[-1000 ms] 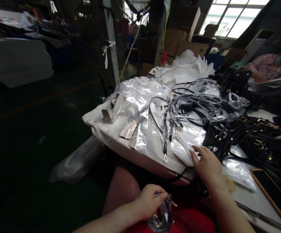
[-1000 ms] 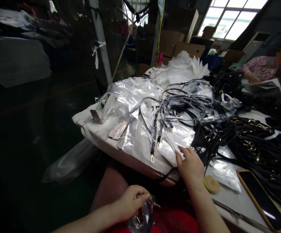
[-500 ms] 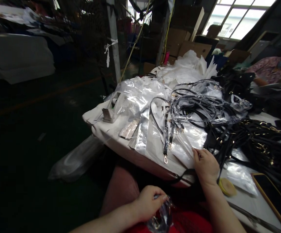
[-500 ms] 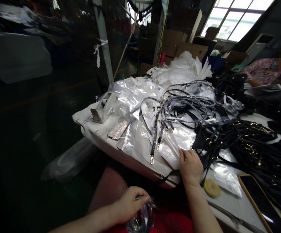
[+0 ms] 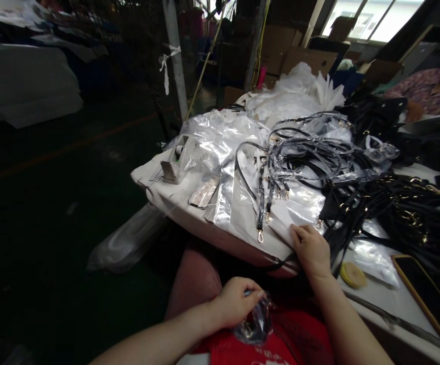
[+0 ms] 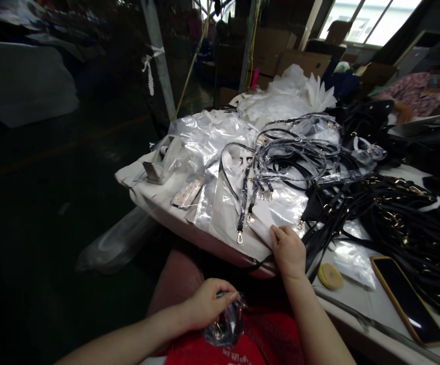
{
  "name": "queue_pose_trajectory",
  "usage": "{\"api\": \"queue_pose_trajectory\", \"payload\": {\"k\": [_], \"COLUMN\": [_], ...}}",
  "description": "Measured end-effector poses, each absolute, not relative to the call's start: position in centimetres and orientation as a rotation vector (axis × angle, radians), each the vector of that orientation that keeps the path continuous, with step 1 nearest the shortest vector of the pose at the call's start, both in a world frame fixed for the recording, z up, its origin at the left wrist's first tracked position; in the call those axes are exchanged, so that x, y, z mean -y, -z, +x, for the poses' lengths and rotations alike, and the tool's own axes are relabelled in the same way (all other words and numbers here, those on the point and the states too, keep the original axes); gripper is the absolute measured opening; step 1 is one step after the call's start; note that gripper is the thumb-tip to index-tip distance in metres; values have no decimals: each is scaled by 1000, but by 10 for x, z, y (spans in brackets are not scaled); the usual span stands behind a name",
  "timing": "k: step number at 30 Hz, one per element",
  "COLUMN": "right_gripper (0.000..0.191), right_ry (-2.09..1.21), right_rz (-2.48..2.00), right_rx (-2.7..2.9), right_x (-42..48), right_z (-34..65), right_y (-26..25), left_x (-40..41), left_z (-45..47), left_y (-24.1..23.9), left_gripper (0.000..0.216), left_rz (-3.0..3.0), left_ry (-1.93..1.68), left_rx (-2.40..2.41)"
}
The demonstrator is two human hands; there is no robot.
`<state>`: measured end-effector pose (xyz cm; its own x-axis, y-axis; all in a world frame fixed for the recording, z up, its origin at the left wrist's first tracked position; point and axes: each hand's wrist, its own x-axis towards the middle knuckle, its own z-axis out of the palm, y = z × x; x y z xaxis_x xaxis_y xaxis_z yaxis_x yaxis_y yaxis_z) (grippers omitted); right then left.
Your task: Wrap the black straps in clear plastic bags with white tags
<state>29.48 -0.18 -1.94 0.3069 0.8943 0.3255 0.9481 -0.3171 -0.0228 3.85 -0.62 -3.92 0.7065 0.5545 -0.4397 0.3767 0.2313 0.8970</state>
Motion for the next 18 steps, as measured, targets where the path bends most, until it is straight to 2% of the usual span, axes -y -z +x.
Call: {"api": "queue_pose_trajectory", "payload": {"k": [18], "right_gripper": [30], "right_ry": [370], "right_rz": [-2451], "right_rx": [1752], "right_x": [1], "right_z": [290], "right_y": [13], "left_x": [6], "left_z": [39], "left_y": [36], "left_gripper": [35], "left_rz": [1400], "left_ry": [-144], "left_rx": [-829]}}
